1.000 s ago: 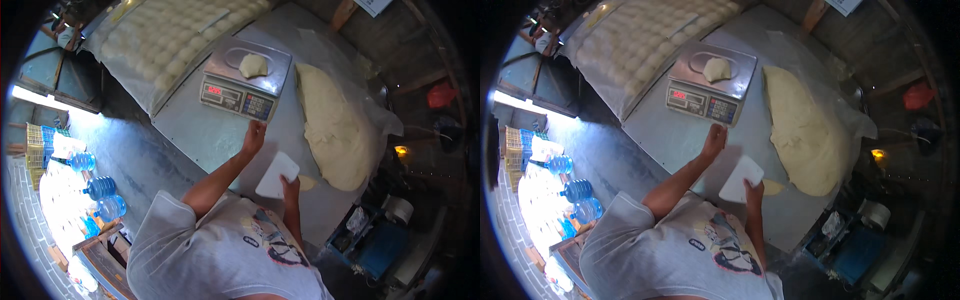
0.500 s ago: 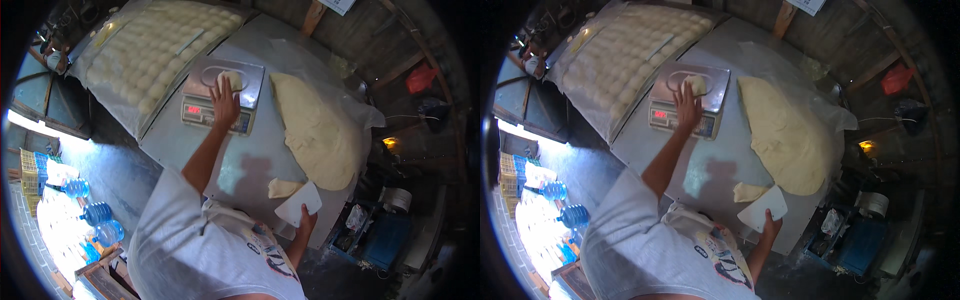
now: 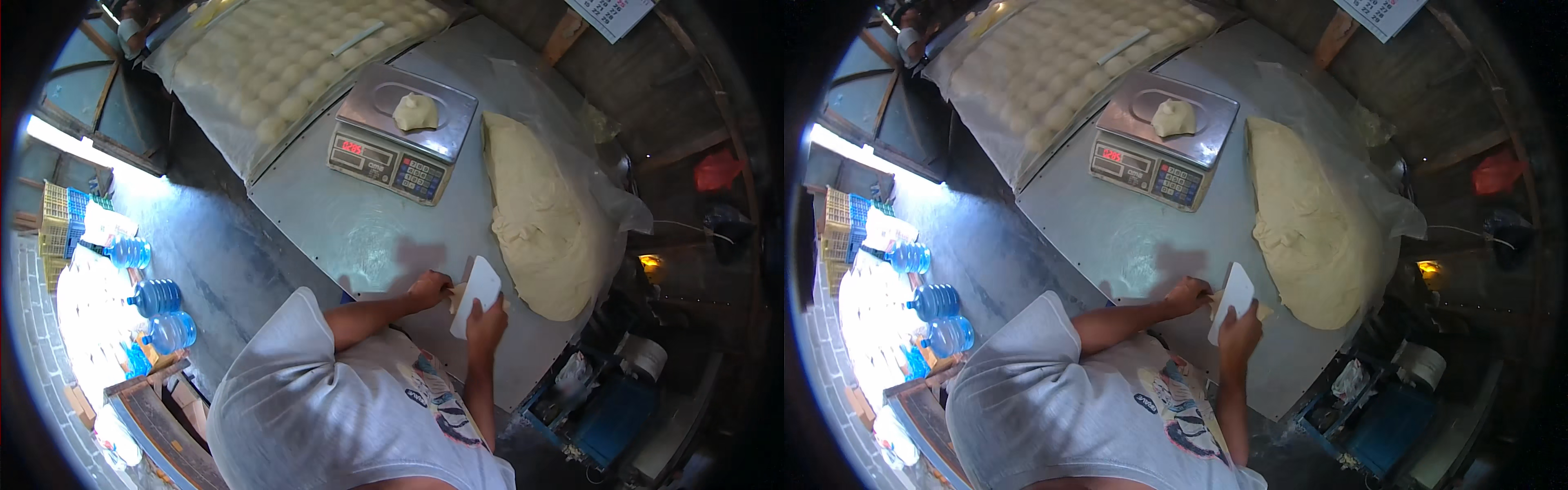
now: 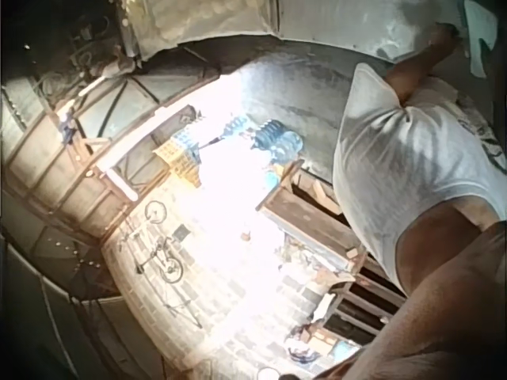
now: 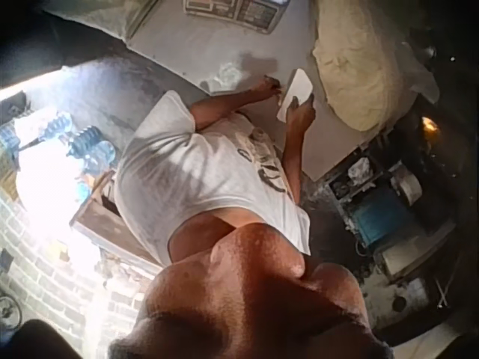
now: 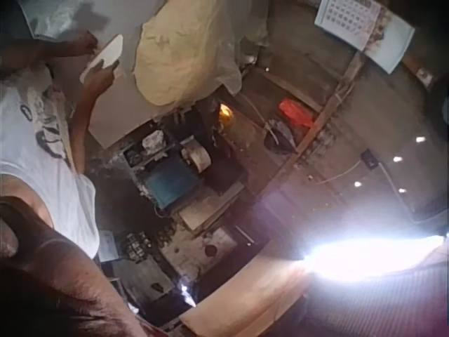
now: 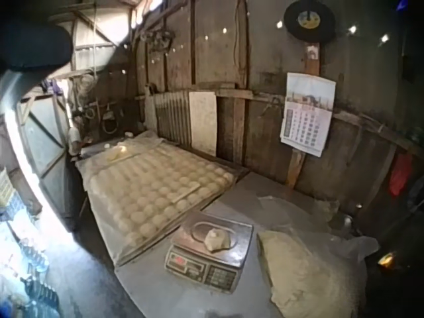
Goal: The person uses a scraper to cut pieces from a large mass of dough, weighs each piece on a digital scale, and places the weighed portions onto a tray.
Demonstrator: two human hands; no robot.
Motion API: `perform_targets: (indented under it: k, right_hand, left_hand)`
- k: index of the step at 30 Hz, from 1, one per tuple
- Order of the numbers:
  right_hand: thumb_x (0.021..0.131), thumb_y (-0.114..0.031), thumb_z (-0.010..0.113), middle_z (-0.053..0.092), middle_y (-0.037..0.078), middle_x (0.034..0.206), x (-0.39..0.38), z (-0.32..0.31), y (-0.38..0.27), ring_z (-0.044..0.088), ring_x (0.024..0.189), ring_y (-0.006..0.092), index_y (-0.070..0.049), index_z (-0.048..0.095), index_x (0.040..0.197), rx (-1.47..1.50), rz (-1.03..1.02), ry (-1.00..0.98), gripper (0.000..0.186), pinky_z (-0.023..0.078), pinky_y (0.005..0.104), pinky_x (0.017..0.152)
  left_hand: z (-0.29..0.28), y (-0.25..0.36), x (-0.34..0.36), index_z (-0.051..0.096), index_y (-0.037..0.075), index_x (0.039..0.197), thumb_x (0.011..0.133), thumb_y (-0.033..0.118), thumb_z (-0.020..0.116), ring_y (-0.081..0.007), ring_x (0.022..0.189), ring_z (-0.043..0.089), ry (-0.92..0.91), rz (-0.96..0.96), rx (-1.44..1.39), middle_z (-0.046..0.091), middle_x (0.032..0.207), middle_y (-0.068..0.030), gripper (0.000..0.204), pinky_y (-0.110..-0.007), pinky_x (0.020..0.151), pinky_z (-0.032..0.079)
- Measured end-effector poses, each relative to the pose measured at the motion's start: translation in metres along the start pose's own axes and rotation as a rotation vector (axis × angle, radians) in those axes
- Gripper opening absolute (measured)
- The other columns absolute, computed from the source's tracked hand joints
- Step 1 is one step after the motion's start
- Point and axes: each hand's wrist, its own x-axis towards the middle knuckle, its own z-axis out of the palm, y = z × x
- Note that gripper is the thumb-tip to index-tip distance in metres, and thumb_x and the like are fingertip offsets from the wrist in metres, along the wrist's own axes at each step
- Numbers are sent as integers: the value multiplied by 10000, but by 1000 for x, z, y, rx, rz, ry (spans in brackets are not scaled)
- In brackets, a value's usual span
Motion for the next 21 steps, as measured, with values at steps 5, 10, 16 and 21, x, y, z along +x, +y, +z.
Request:
perform_targets:
  k: [5, 10, 16, 21]
  right_hand:
    - [771, -125, 726, 676, 246, 992, 44, 89, 28, 641, 957, 436, 15, 587, 1097, 113, -14, -104, 382, 500, 478, 803]
    - [771, -58, 724, 687, 173, 1035, 11, 92, 60, 664, 974, 295, 47, 592, 1153, 343, -12, -233, 417, 492, 383, 865]
    - [809, -26, 688, 687, 117, 1041, -18, 48, 112, 638, 948, 198, 48, 612, 1136, 509, 85, -131, 344, 488, 341, 855]
    - [808, -98, 700, 685, 204, 1014, 4, 29, 52, 671, 945, 316, 32, 601, 1114, 324, 116, -98, 347, 496, 369, 829]
  left_hand:
    - [9, -33, 9, 595, -13, 927, 834, 101, 604, -391, 814, 640, 412, 130, 318, 639, 859, -164, 147, -492, 767, 500]
    - [-53, -22, 18, 350, 44, 1064, 807, -6, 516, -473, 831, 595, 277, -117, -248, 595, 860, -214, 310, -547, 729, 459]
    - [-49, -21, 25, 546, 59, 1029, 793, -25, 589, -369, 907, 609, 254, 348, -47, 614, 866, -150, 255, -437, 775, 503]
    - [-53, -21, 3, 645, 63, 1039, 790, 23, 670, -316, 915, 604, 142, 315, 96, 643, 898, -120, 253, -426, 801, 497]
